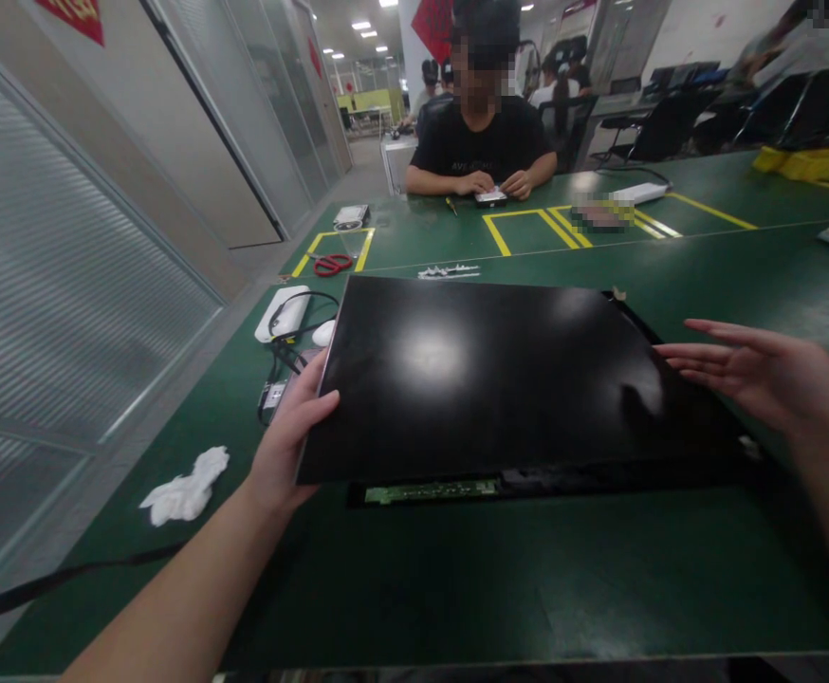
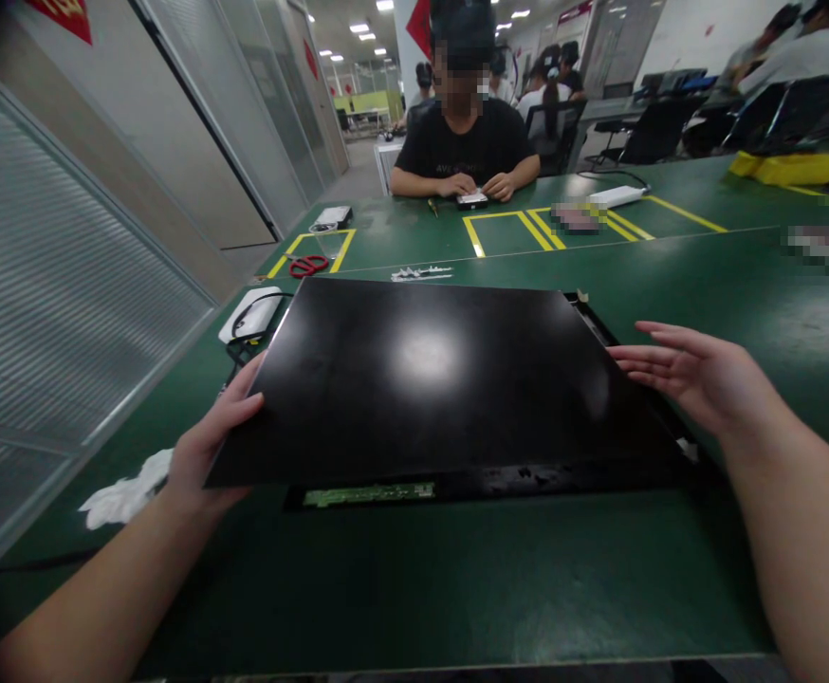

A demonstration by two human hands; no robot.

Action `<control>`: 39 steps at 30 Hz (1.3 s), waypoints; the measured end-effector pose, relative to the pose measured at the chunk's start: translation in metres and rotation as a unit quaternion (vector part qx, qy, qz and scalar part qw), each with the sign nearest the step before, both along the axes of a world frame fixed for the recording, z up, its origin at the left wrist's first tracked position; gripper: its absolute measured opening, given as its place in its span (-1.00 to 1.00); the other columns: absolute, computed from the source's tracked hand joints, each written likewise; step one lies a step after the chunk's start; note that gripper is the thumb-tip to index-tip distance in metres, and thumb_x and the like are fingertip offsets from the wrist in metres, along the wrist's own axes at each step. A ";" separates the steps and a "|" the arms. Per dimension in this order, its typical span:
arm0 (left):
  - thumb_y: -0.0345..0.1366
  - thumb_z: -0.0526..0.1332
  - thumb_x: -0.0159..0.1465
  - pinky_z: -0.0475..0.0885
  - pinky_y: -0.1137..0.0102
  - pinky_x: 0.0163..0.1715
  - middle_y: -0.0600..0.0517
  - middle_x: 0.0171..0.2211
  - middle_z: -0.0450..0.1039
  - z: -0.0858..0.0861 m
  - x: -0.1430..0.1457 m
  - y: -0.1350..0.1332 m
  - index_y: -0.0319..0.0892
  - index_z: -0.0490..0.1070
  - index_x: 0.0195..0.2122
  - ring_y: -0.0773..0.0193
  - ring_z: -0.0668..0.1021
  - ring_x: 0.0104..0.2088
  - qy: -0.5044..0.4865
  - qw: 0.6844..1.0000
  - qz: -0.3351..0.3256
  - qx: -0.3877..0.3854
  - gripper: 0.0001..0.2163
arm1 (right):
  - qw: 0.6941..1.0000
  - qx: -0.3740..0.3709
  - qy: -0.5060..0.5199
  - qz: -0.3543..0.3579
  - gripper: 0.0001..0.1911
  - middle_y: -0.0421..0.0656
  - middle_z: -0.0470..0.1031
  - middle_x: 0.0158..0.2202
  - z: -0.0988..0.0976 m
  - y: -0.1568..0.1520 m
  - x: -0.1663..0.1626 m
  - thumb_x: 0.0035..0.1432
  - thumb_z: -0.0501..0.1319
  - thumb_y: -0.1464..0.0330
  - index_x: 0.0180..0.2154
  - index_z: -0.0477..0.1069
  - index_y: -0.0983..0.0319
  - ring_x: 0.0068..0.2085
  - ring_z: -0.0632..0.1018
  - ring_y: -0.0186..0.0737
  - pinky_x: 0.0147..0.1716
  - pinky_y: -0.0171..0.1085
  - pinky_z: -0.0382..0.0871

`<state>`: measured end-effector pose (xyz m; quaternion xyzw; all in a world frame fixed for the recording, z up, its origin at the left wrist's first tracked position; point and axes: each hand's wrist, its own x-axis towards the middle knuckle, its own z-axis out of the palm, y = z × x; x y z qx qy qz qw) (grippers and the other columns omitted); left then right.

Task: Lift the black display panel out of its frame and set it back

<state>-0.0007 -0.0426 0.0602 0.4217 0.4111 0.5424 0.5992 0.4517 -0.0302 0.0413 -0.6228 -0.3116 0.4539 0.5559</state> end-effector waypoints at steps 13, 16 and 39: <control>-0.31 0.32 0.12 0.39 0.05 0.19 0.00 0.15 0.47 0.002 0.000 -0.002 0.00 0.35 0.23 -0.12 0.43 0.21 -0.008 1.000 0.015 0.015 -0.40 | 1.000 0.007 0.016 -0.006 -0.70 0.07 0.47 -0.35 0.008 -0.004 -0.008 -0.09 0.02 0.33 -0.24 0.31 0.16 -0.69 0.20 -0.48 -0.77 -0.45 0.12; -0.29 0.32 0.13 0.40 0.03 0.19 0.00 0.16 0.47 0.002 0.000 -0.003 0.02 0.32 0.26 -0.14 0.42 0.22 -0.007 1.000 0.015 0.018 -0.37 | 0.999 0.032 0.018 0.003 -0.74 0.09 0.46 -0.33 0.009 -0.005 -0.010 -0.08 0.02 0.32 -0.28 0.32 0.16 -0.72 0.08 -0.53 -0.82 -0.46 0.00; -0.28 0.38 0.16 0.44 0.11 0.15 -0.07 0.21 0.41 -0.025 -0.001 0.006 -0.07 0.30 0.20 -0.05 0.45 0.20 0.096 0.993 -0.043 0.052 -0.43 | 0.997 -0.023 -0.026 -0.068 -0.93 0.03 0.48 -0.48 0.002 0.003 0.000 -0.11 0.04 0.40 -0.45 0.19 0.16 -0.78 -0.02 -0.58 -0.86 -0.49 -0.21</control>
